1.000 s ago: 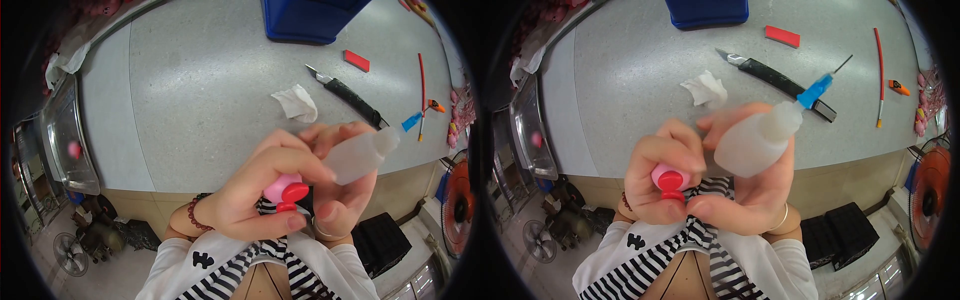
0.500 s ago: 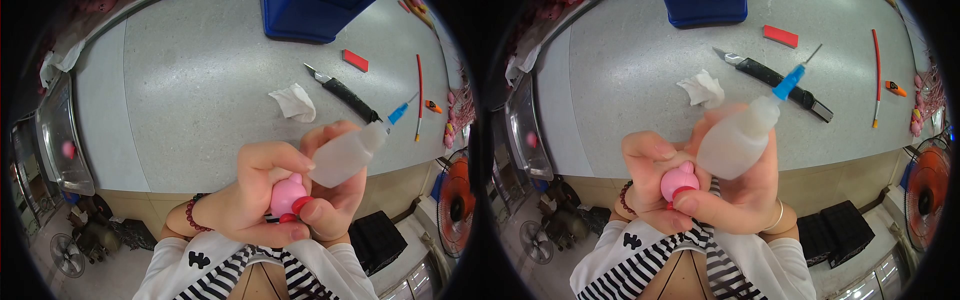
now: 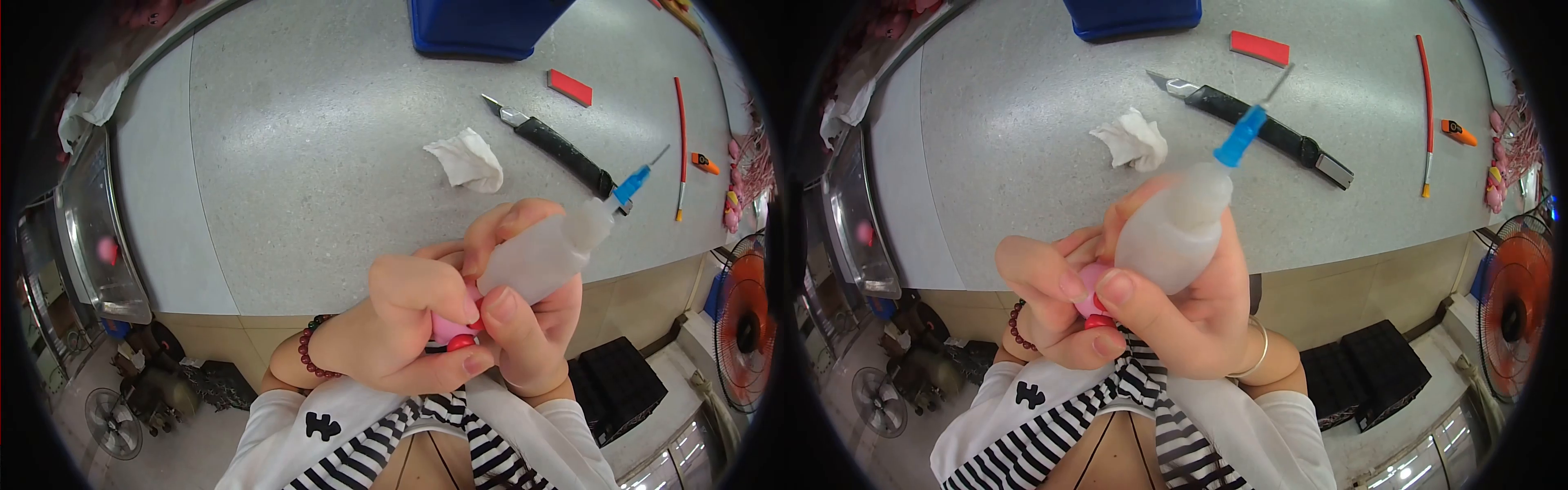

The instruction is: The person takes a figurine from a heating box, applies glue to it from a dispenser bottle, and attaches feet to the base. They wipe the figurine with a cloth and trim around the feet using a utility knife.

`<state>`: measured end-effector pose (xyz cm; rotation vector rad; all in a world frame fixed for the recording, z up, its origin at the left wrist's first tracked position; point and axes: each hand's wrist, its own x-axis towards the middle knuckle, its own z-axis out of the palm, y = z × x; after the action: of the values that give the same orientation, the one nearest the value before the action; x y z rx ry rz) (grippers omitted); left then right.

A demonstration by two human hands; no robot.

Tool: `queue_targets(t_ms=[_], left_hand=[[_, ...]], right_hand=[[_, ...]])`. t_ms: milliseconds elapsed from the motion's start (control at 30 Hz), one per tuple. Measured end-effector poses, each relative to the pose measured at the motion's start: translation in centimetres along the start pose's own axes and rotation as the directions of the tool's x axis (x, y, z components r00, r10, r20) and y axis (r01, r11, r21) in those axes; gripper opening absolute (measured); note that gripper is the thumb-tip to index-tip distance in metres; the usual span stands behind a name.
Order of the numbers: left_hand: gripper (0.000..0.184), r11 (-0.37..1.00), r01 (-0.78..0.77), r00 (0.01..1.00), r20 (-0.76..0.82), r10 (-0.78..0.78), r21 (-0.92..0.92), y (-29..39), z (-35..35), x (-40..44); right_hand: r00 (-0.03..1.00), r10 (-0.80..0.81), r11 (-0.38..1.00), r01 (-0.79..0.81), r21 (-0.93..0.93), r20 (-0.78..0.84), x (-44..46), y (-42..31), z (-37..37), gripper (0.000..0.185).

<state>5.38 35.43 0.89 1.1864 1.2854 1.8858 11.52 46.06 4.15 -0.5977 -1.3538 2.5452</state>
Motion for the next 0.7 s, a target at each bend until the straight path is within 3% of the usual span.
queue_targets(t_ms=[67,167,200,267,400,500,567,600,667,700], left_hand=[[0.021,0.989,-0.055,0.962,-0.274,0.016,-0.138,-0.1,1.0,0.4],[0.019,0.988,-0.031,0.952,-0.307,-0.017,-0.149,-0.1,1.2,0.2],[0.019,0.988,-0.032,0.952,-0.306,-0.016,-0.15,-0.1,0.9,0.2],[0.017,0.999,-0.046,0.986,-0.161,0.042,-0.019,-0.1,0.2,0.1],[0.017,0.997,-0.026,0.98,-0.198,0.012,-0.068,0.1,0.5,0.1],[0.019,0.988,-0.036,0.991,-0.132,0.016,-0.151,0.1,0.3,-0.1],[0.023,0.959,-0.04,0.955,-0.293,-0.045,-0.28,0.1,1.0,0.2],[0.023,0.961,-0.042,0.954,-0.298,-0.044,-0.274,0.1,0.9,0.0],[0.03,0.837,-0.037,0.982,-0.174,-0.07,-0.546,0.1,0.5,-0.5],[0.03,0.839,-0.036,0.982,-0.177,-0.072,-0.542,0.2,0.6,-0.5]], right_hand=[[1.0,-0.002,0.999,0.001,0.052,0.023,0.0,0.3,-0.2,0.042],[0.996,-0.02,0.998,0.016,0.053,0.083,0.3,0.6,-0.7,0.042],[0.996,-0.02,0.999,0.016,0.052,0.082,0.3,0.6,-0.8,0.042],[0.994,-0.004,1.0,0.001,0.028,0.113,0.4,0.6,-1.0,0.045],[0.998,0.001,0.993,-0.008,0.116,0.062,0.9,0.4,-0.2,0.05],[0.988,0.012,0.997,-0.023,0.073,0.152,1.1,-0.2,0.0,0.056],[0.996,0.003,0.999,-0.008,0.053,0.092,0.9,-0.3,0.5,0.06],[0.995,0.004,0.998,-0.01,0.055,0.098,1.0,-0.4,0.4,0.06],[0.989,-0.126,0.985,0.133,-0.114,0.071,1.2,-0.6,-0.3,0.059],[0.989,-0.124,0.985,0.131,-0.11,0.075,1.3,-0.7,-0.8,0.059]])
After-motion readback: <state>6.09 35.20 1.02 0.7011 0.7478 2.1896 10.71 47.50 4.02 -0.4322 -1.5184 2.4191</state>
